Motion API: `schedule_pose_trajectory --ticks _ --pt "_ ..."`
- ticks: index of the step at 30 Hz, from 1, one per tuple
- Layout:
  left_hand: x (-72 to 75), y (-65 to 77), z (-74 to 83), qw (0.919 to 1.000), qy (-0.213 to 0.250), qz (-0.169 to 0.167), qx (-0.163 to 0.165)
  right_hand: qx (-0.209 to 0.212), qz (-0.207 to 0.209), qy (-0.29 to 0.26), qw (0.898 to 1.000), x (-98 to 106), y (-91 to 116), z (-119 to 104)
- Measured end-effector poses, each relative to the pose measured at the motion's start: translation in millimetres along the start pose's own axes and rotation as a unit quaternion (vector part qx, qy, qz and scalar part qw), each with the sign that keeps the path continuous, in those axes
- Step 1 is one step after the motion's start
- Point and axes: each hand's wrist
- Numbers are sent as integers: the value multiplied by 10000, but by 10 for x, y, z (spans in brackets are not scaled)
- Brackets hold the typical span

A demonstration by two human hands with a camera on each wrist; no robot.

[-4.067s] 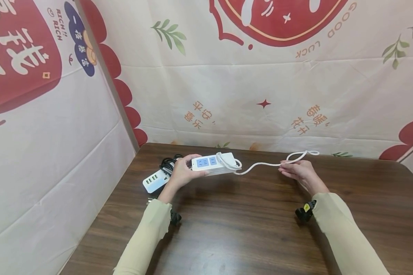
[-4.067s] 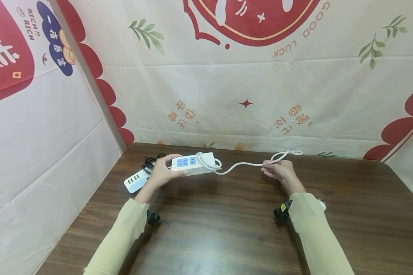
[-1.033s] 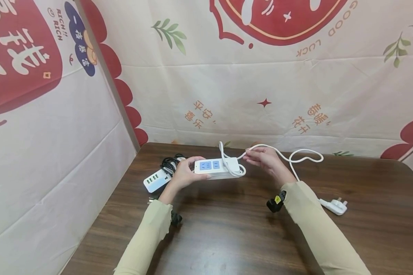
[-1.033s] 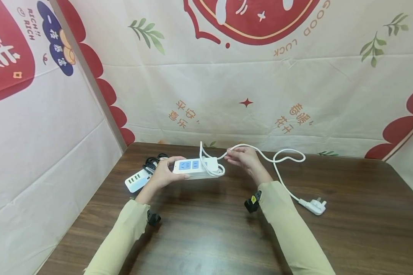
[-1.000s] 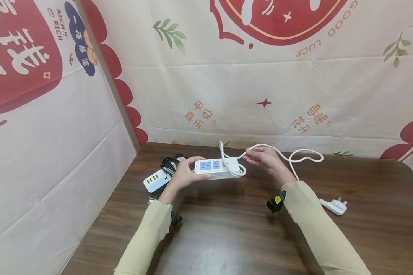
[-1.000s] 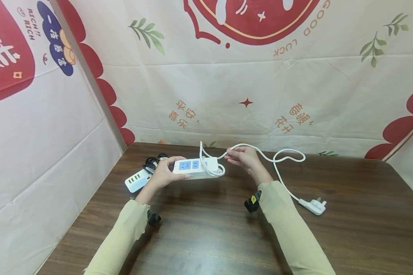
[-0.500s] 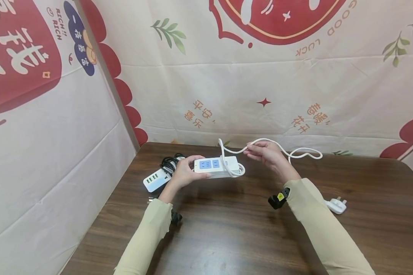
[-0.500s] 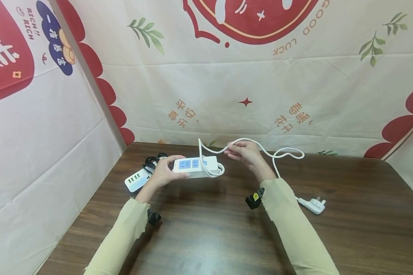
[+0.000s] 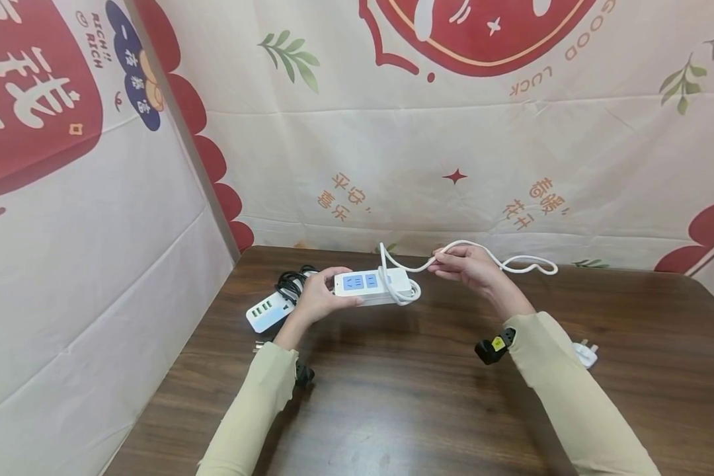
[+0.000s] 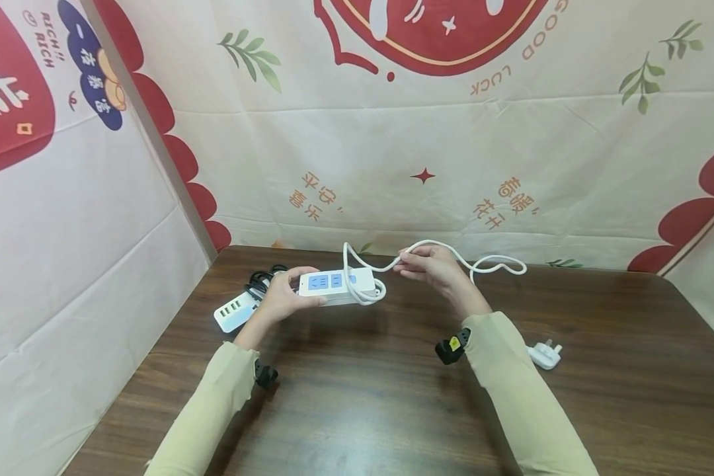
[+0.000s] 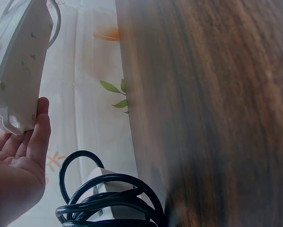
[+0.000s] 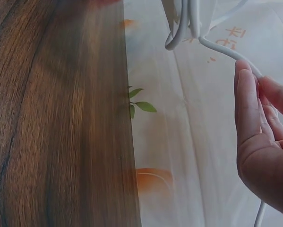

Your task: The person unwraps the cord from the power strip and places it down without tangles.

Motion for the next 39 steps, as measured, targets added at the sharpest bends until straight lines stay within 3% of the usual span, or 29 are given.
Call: schedule_pose_trajectory --ticks 13,24,33,39 --pt "-3 -9 -19 9997 -70 203 116 -32 -115 204 9997 151 154 -73" --pt "-5 8 3 9989 21 463 72 -411 -266 625 9968 326 342 -29" --pt "-11 9 11 9978 51 662 3 -524 -683 415 9954 484 467 42" --pt "-20 2 16 9973 27 738 27 -708 -713 496 9937 535 495 113"
Point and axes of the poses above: each hand's wrist, its own y-axis away from the middle knuckle, its own x-axis out of the back of the hand, z = x × y, and after that the axes turned 2 degrees about -y, right-handed
